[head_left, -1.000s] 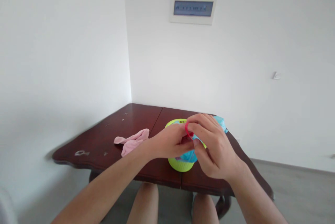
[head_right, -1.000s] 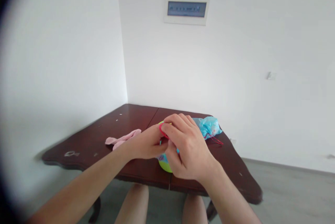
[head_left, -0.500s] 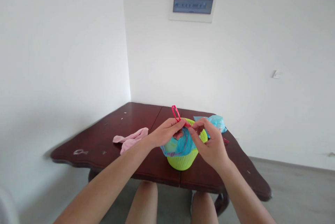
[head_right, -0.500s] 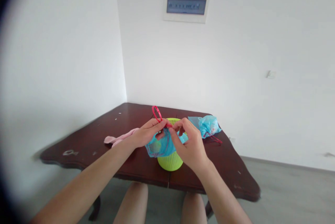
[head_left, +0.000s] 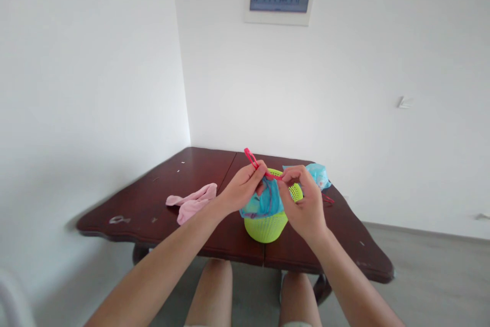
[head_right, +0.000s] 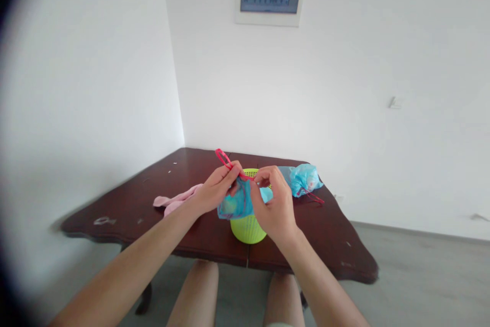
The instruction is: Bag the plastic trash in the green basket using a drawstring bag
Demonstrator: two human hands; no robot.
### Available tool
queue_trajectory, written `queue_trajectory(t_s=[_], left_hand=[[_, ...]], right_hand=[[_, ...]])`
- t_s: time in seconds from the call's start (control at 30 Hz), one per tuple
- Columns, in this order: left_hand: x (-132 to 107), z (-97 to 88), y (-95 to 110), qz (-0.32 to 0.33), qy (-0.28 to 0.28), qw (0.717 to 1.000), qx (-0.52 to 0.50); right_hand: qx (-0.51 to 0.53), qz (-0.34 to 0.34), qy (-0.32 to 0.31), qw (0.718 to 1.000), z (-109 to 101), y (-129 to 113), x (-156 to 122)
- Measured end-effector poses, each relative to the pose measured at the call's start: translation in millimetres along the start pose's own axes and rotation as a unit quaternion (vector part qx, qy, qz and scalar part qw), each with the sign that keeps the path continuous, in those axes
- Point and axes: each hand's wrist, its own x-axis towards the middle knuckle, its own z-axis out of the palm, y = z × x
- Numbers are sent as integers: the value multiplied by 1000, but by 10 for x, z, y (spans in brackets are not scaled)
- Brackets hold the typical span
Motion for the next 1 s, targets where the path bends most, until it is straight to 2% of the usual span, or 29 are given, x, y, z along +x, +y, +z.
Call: queue_trajectory(t_s=[0.2,0.3,0.43,0.53,0.6,0.63,0.7,0.77,0.8,0.87,0.93,1.0], left_hand=[[94,-73,-169,-45,35,990,-131],[117,-84,-251,-59,57,981,-177],[133,-98,-269,-75,62,963,-250],[90,-135,-217,-87,24,966,-244],[23,-175,-157,-73,0,983,-166],[-18,-198,-119,-54,-4,994,-99],[-101,-252,-23,6,-17,997,77],[-159,-312,81,81,-52,962,254],[-172,-344,129,114,-77,936,323],[-171,-410,196,161,-110,890,413],[-152,-473,218,185,-97,862,462],[-136,-520,201,208,-55,851,479]], right_hand=[[81,23,125,989,96,14,-93],[102,10,148,984,188,-48,-191],[81,26,103,991,341,-62,-401],[49,63,-3,997,353,-39,-527],[35,68,-67,995,290,-50,-548],[29,53,-67,996,246,-65,-535],[18,3,-11,1000,160,-97,-462],[24,-7,22,999,113,-97,-348],[36,18,9,999,112,-75,-290],[66,99,-59,991,151,16,-211],[86,155,-112,978,227,145,-214],[101,190,-150,965,305,268,-294]])
